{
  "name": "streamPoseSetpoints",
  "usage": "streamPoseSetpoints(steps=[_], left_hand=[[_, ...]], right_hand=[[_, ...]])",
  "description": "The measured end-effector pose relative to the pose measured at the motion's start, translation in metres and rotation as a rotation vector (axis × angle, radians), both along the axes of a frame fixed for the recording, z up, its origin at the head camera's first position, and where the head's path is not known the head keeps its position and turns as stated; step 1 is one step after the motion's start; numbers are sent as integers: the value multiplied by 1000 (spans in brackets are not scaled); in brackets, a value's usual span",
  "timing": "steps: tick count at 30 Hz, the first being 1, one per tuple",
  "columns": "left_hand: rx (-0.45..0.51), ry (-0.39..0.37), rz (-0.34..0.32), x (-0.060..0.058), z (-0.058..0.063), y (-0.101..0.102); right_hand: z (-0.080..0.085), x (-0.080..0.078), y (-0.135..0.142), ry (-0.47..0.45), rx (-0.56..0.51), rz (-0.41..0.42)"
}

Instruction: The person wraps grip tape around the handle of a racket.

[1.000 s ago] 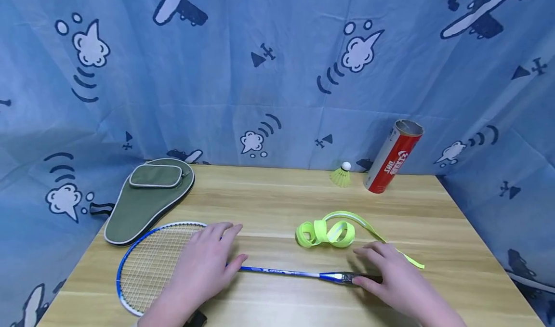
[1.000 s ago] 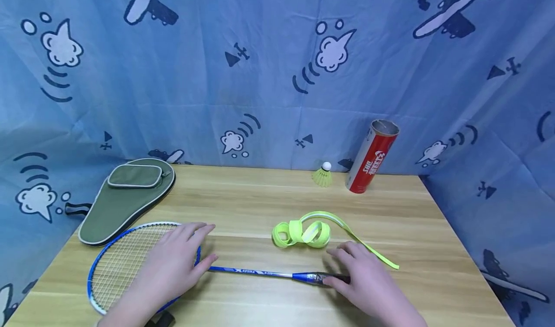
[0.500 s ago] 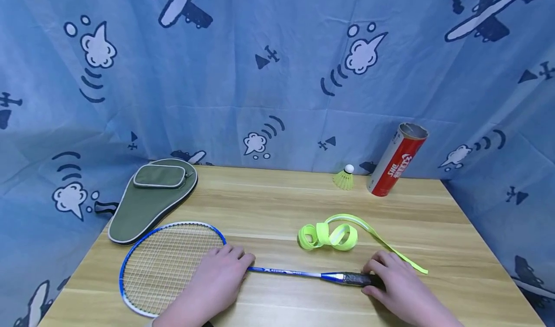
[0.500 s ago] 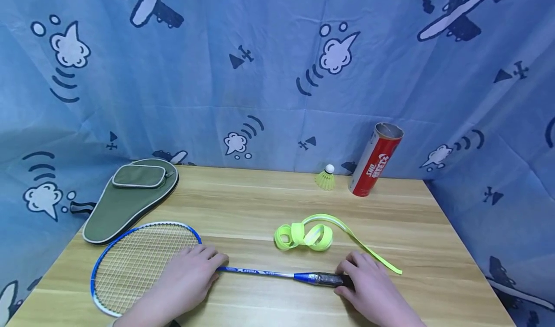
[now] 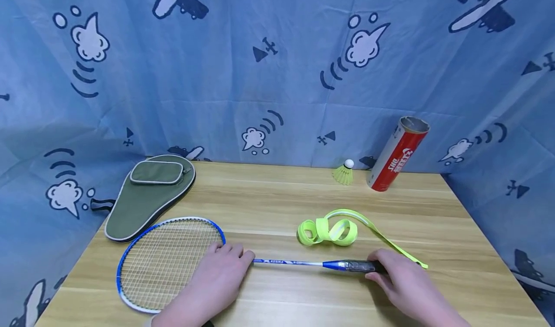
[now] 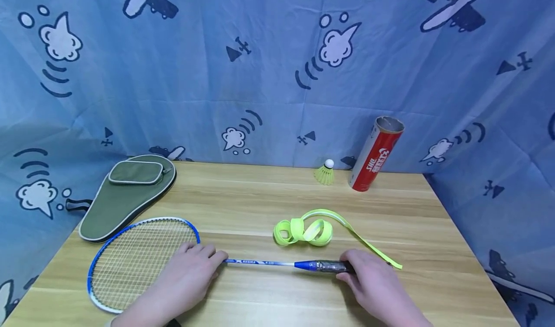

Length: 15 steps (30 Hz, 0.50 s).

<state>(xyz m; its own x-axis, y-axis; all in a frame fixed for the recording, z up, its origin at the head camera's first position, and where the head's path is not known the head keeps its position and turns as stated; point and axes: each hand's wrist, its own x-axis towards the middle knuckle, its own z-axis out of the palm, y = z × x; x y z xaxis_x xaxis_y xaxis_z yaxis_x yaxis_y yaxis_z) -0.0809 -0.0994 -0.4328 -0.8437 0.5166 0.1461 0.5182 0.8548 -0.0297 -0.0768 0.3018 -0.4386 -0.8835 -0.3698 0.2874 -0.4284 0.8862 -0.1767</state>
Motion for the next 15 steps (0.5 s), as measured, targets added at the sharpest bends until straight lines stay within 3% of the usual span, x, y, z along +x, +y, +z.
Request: streamPoseSetpoints(steps=[6, 15], left_hand=[[17, 73, 3, -4, 13, 1], [35, 168, 6, -13, 31, 3]], right_hand=[[22, -3, 0, 108, 14, 51], [46, -12, 2, 146, -5, 85]])
